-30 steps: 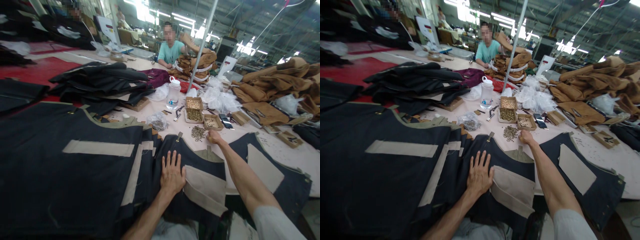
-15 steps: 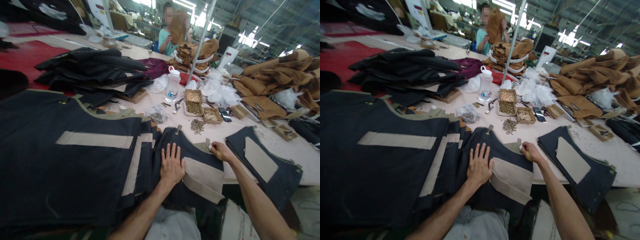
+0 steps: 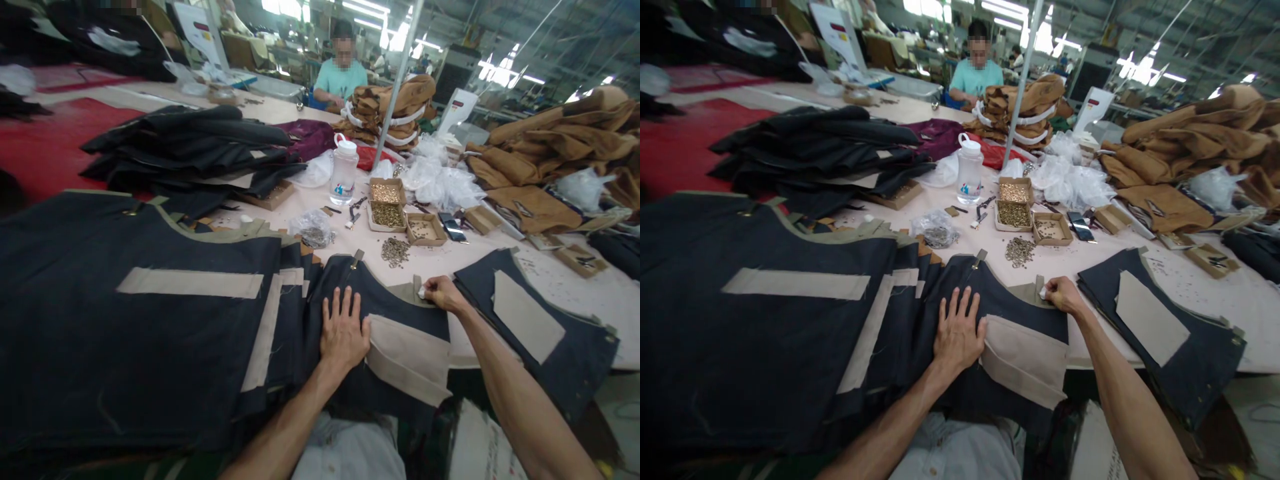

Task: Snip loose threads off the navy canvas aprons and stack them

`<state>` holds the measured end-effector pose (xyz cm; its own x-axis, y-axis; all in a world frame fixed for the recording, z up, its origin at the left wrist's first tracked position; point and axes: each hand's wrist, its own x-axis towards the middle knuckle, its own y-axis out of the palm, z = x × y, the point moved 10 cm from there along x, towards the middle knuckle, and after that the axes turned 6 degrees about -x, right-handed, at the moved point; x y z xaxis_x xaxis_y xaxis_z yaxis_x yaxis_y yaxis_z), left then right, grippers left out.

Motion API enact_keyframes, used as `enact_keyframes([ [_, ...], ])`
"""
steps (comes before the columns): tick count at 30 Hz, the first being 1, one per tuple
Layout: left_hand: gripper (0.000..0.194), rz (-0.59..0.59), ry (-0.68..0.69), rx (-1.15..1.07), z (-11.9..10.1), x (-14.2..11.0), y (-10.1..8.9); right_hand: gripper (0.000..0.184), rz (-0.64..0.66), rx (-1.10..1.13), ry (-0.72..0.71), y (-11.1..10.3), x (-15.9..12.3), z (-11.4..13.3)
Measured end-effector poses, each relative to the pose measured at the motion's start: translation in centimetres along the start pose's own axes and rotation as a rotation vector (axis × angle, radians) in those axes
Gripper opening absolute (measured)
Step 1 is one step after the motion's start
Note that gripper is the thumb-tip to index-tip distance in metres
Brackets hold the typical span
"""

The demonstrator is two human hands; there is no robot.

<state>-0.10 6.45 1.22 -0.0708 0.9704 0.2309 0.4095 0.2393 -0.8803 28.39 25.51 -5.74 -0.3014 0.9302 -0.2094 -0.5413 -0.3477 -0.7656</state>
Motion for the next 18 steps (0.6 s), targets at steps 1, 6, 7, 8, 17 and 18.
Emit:
enact_keyframes([
  [1,0.063,0.002,0.001,0.001,0.0,0.0,0.0,0.025,0.017,0.041,0.018,-0.1,0.3,-0.3],
  [6,0.063,0.001,0.0,0.011,0.1,0.1,0.2,0.037,0.187,0.215,0.05,0.6,1.1,-0.3],
  [7,0.063,0.006,-0.004,0.011,0.2,0.2,0.3,0.038,0.203,0.19,0.06,0.7,1.3,-0.3],
  [8,0.064,0.013,-0.007,0.011,0.2,0.2,0.3,0.04,0.213,0.141,0.076,0.7,1.5,-0.3],
  [17,0.065,0.03,-0.018,0.022,0.5,0.2,0.3,0.042,0.349,-0.156,0.161,0.9,3.4,-0.1],
  [18,0.066,0.021,-0.019,0.018,0.6,0.1,0.4,0.041,0.376,-0.134,0.136,1.1,3.4,0.1],
])
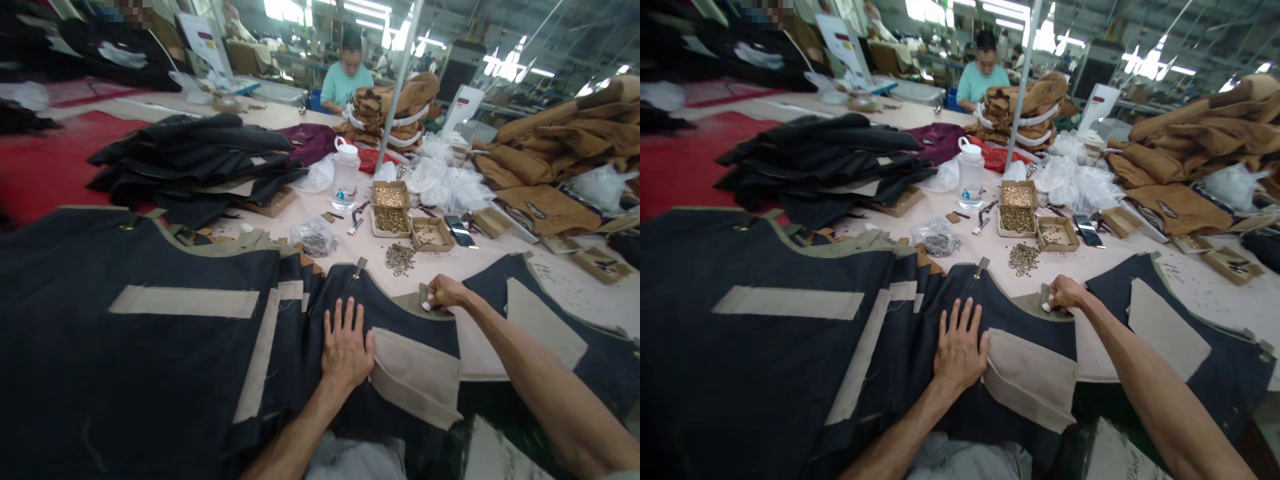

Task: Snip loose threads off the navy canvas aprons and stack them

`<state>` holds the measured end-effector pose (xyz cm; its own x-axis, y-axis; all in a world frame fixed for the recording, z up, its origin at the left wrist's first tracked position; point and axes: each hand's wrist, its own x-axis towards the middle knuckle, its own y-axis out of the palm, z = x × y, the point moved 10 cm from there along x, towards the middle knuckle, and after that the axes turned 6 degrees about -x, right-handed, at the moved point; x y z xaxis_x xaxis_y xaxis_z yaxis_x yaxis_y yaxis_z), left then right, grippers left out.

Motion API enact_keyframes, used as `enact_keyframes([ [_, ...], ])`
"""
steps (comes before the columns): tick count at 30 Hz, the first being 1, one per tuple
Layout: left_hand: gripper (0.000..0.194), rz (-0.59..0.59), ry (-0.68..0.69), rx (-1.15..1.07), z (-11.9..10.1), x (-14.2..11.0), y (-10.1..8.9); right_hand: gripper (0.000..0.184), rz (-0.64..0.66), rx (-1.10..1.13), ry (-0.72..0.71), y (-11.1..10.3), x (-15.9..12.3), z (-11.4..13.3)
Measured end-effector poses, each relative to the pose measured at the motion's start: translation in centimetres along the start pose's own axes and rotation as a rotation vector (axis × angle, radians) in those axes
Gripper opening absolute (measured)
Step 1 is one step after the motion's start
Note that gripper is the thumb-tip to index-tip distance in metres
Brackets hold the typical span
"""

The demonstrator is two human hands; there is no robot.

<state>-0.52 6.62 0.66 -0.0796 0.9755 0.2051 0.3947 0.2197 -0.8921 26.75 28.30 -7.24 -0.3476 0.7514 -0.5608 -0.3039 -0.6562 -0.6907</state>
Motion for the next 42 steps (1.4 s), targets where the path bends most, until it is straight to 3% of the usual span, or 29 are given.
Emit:
enact_keyframes([
  [3,0.067,-0.032,0.002,-0.014,0.2,-0.4,0.0,0.032,-0.005,0.111,-0.106,-0.2,0.3,0.8],
  [6,0.067,-0.054,0.008,-0.022,0.2,-0.6,-0.2,0.023,-0.258,0.16,-0.195,-2.3,1.1,2.3],
  [8,0.066,-0.06,0.007,-0.027,0.2,-0.8,-0.4,0.019,-0.45,0.068,-0.228,-3.2,1.6,3.8],
  [11,0.066,-0.059,0.004,-0.031,0.2,-0.9,-0.4,0.016,-0.561,-0.063,-0.24,-2.9,2.6,5.6],
  [22,0.067,-0.069,0.01,-0.042,0.2,-1.0,-0.3,0.008,-0.457,-0.167,-0.26,-3.3,4.0,7.4],
  [30,0.067,-0.045,-0.006,-0.045,0.2,-1.3,-0.3,0.012,-0.366,-0.196,-0.286,-2.5,3.1,8.7],
  [38,0.066,-0.043,0.008,-0.055,-0.2,-1.2,-0.4,0.009,-0.436,-0.23,-0.278,-1.9,2.2,8.4],
  [42,0.066,-0.053,0.012,-0.059,-0.1,-1.2,-0.5,0.008,-0.467,-0.241,-0.26,-2.1,0.1,7.9],
])
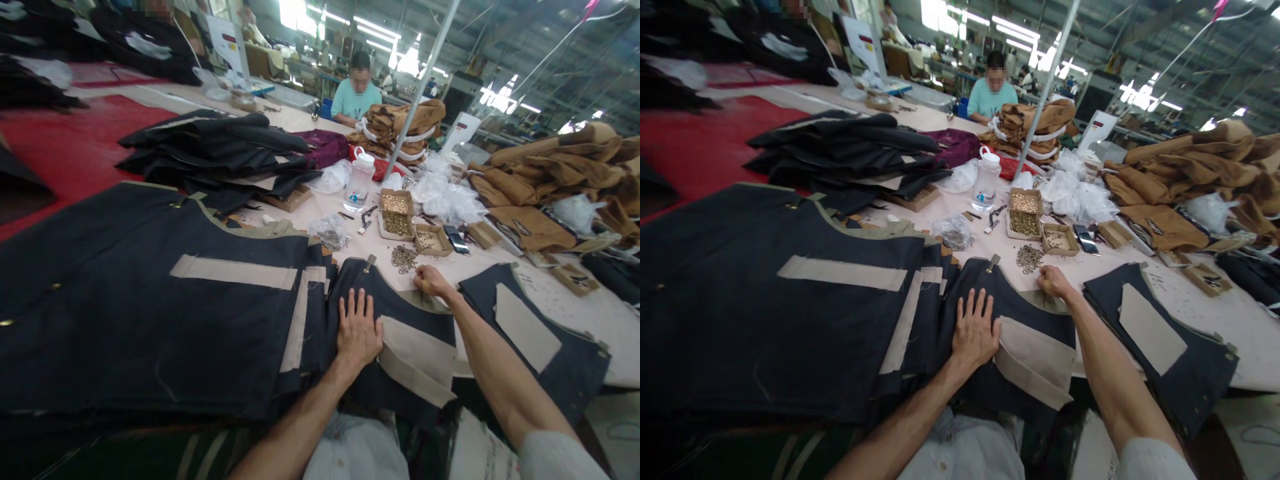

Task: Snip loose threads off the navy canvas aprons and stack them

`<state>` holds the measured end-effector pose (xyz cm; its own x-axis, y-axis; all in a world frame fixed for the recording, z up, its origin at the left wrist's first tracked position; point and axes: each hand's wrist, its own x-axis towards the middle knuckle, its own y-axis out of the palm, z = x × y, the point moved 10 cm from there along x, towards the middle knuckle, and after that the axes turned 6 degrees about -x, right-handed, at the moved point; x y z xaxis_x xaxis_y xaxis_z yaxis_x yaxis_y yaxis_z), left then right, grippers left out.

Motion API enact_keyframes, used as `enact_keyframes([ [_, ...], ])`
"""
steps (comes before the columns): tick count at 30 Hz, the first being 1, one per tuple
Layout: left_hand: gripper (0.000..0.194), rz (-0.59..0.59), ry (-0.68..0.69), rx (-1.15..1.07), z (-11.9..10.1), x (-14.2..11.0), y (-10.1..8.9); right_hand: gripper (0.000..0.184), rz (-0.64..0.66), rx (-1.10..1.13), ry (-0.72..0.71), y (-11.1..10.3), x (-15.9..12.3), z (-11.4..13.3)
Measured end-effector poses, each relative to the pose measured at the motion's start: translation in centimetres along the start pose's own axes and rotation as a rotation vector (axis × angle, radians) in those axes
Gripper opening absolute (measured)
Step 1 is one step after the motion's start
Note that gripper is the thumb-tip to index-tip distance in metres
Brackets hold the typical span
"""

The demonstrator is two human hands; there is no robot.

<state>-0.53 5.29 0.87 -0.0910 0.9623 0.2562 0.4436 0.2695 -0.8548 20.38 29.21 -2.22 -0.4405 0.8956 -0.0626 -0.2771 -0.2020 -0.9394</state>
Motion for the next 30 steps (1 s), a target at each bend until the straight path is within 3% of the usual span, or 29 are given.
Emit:
enact_keyframes([
  [5,0.067,0.006,0.002,-0.015,0.1,0.0,0.2,0.018,0.043,0.067,0.047,-0.9,-5.1,-2.2],
  [10,0.068,0.029,-0.002,-0.008,0.0,0.4,0.6,0.024,0.108,0.108,0.023,0.5,-8.5,-2.5],
  [23,0.067,0.031,-0.005,0.042,-0.3,0.7,0.5,0.027,0.118,0.314,0.129,2.0,-7.2,-4.3],
  [30,0.066,0.045,-0.002,0.051,-0.5,0.9,0.6,0.026,0.133,0.251,0.038,1.9,-7.1,-3.5],
])
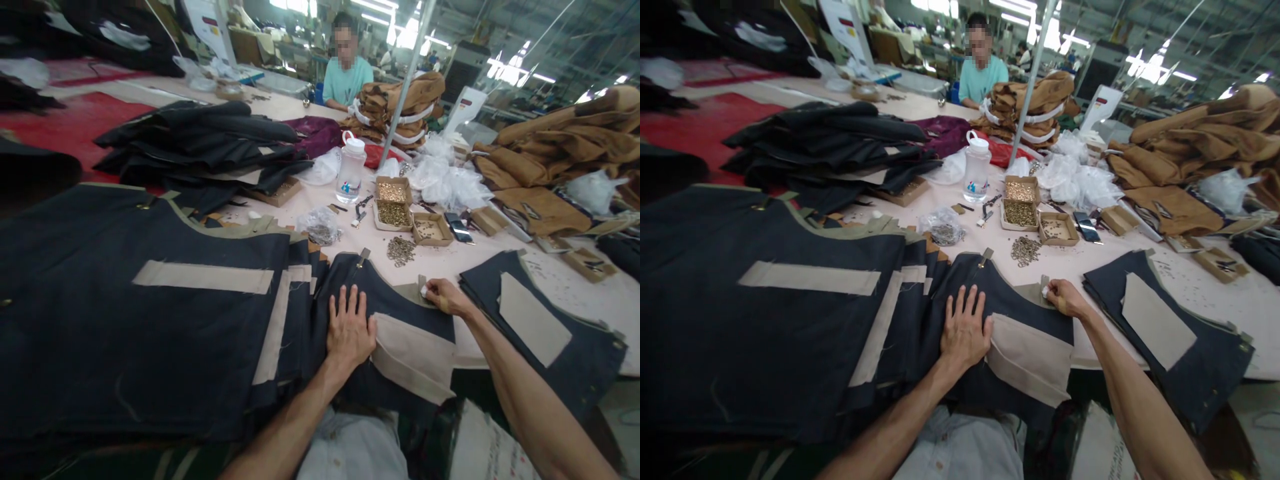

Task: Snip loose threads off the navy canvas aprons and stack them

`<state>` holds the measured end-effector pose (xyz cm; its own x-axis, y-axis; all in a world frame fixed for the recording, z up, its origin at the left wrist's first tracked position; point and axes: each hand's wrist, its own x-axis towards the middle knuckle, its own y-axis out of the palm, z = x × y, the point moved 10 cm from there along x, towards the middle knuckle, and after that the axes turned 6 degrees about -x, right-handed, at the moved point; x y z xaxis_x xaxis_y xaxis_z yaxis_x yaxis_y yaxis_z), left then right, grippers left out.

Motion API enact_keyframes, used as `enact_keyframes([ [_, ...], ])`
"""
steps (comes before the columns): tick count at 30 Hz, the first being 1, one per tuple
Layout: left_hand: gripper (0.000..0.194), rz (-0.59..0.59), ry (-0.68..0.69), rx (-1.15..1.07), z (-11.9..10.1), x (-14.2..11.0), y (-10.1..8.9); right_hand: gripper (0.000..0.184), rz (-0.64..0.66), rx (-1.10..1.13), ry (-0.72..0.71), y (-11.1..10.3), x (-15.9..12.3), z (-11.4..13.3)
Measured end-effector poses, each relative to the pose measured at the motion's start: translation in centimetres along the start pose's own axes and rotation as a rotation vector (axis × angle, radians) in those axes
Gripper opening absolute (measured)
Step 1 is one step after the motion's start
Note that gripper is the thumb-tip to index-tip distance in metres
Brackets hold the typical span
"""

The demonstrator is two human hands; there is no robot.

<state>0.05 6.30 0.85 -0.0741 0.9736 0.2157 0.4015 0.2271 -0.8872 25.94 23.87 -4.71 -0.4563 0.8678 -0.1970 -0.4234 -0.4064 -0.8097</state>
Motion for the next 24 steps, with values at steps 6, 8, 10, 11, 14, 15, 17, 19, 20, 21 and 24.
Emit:
enact_keyframes([
  [6,0.066,-0.015,-0.007,0.004,0.6,-0.6,-0.2,0.026,-0.144,-0.042,-0.083,0.3,-1.7,1.8],
  [8,0.067,-0.018,-0.005,0.027,0.9,-1.2,-0.3,0.027,-0.167,-0.022,-0.105,0.8,-2.2,2.0],
  [10,0.068,-0.018,-0.006,0.04,1.3,-1.8,-0.2,0.028,-0.174,0.02,-0.125,1.5,-2.4,1.8],
  [11,0.07,-0.019,-0.006,0.042,1.5,-2.2,-0.1,0.029,-0.186,0.041,-0.118,1.8,-2.3,1.4],
  [14,0.073,-0.023,-0.017,0.033,2.2,-2.8,0.3,0.028,-0.211,0.07,-0.12,2.5,-1.8,0.9],
  [15,0.074,-0.024,-0.023,0.029,2.4,-3.0,0.4,0.027,-0.215,0.067,-0.126,2.6,-1.7,0.9],
  [17,0.076,-0.018,-0.029,0.017,2.8,-3.0,0.6,0.025,-0.222,0.049,-0.137,2.6,-1.6,1.3],
  [19,0.077,-0.003,-0.03,0.003,3.0,-3.0,0.8,0.025,-0.223,0.039,-0.137,2.4,-1.7,1.9],
  [20,0.077,0.006,-0.028,-0.004,3.1,-3.0,0.9,0.025,-0.221,0.042,-0.133,2.2,-1.8,2.3],
  [21,0.077,0.013,-0.027,-0.011,3.1,-3.0,1.0,0.026,-0.216,0.047,-0.128,2.1,-2.0,2.6],
  [24,0.076,0.018,-0.029,-0.016,3.2,-3.0,1.1,0.03,-0.197,0.056,-0.117,1.8,-2.3,3.6],
])
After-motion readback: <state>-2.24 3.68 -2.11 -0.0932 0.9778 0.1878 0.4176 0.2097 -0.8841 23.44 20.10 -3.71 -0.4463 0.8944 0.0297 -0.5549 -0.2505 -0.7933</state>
